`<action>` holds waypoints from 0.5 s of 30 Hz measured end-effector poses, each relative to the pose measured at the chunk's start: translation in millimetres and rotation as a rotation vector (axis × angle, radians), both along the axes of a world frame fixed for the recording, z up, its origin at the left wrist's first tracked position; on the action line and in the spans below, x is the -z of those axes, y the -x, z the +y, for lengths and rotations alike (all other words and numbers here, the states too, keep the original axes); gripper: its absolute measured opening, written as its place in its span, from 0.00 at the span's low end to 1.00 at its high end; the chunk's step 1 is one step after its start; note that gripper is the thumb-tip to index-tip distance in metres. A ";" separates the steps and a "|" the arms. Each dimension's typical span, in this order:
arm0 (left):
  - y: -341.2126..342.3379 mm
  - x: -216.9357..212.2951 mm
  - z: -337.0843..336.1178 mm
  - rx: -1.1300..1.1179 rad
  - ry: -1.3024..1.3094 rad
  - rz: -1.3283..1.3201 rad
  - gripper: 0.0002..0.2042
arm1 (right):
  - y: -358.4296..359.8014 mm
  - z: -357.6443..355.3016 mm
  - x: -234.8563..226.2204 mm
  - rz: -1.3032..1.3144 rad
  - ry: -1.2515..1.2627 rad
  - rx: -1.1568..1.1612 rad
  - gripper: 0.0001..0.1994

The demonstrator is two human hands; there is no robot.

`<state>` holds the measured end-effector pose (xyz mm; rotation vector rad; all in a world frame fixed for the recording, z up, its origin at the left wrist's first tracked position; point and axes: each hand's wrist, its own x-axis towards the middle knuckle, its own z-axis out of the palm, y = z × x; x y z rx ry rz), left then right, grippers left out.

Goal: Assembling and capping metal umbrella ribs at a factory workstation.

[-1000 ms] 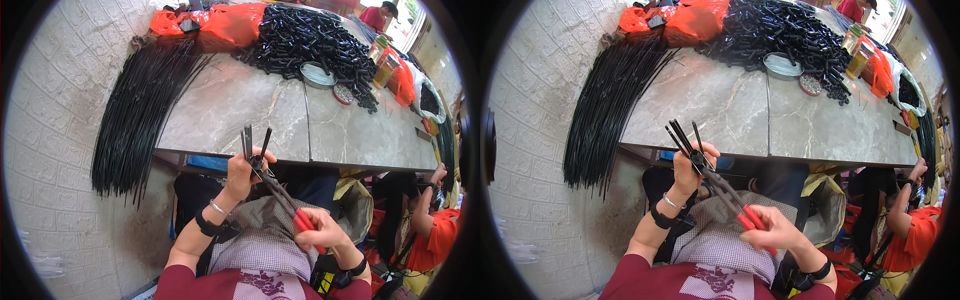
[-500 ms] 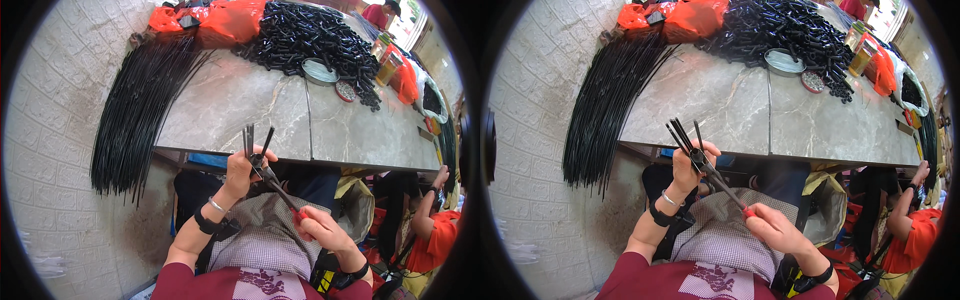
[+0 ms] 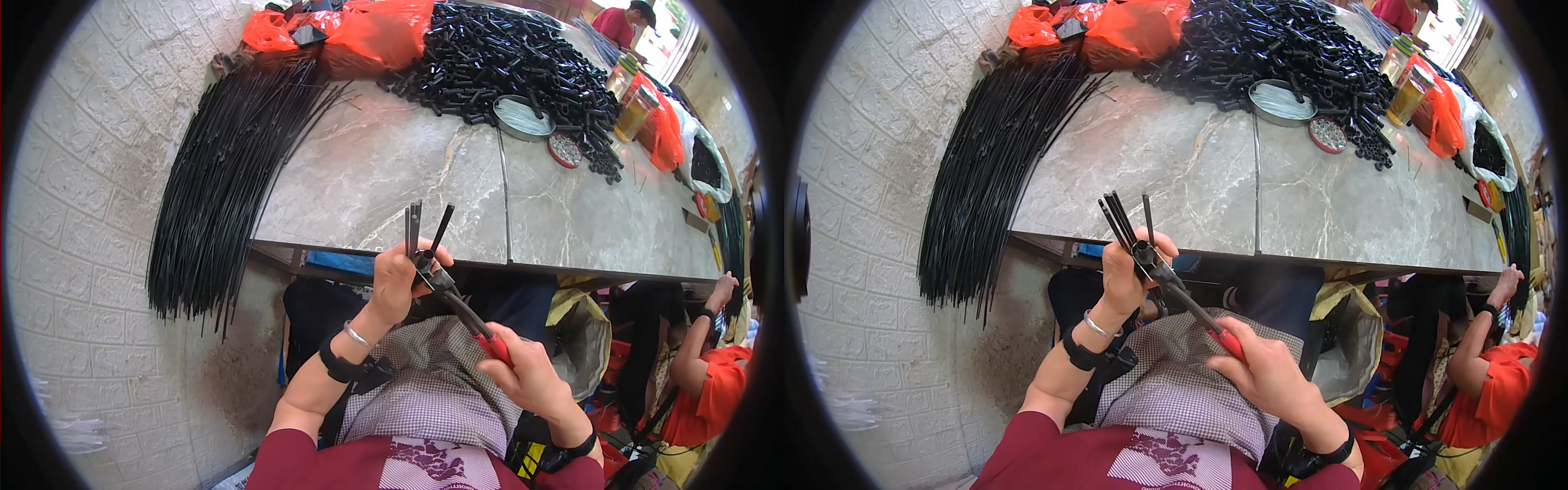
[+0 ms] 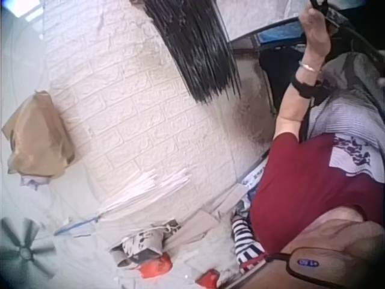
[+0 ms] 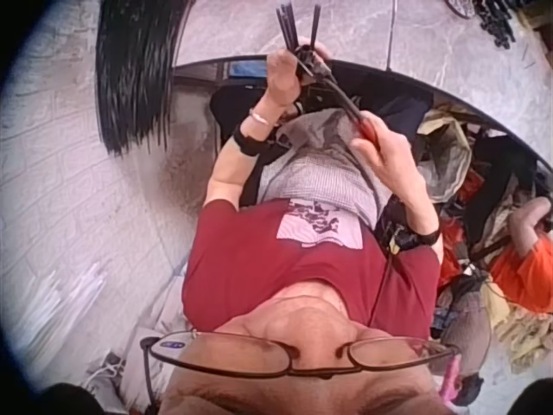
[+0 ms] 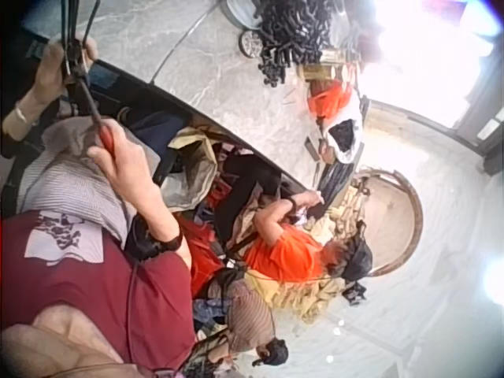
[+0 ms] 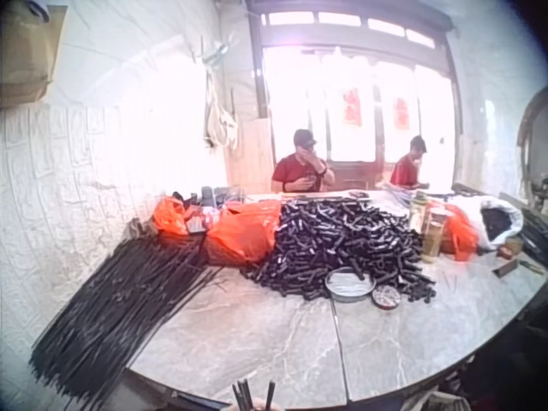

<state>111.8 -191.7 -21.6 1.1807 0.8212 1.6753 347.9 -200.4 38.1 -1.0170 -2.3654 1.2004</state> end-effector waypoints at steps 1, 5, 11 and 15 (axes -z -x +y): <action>1.2 1.4 -0.1 0.009 0.001 -0.017 0.34 | -2.4 1.2 -1.6 0.055 0.141 -0.047 0.18; 3.3 1.5 0.1 -0.012 -0.021 -0.025 0.35 | -9.0 -3.0 10.7 0.286 0.933 0.057 0.11; 2.9 0.6 -3.7 -0.029 -0.070 0.060 0.36 | -5.8 4.7 3.3 0.337 1.118 -0.082 0.08; 0.3 -3.4 -4.9 -0.060 -0.033 0.091 0.36 | 7.0 -2.4 9.0 -0.057 -0.448 0.117 0.10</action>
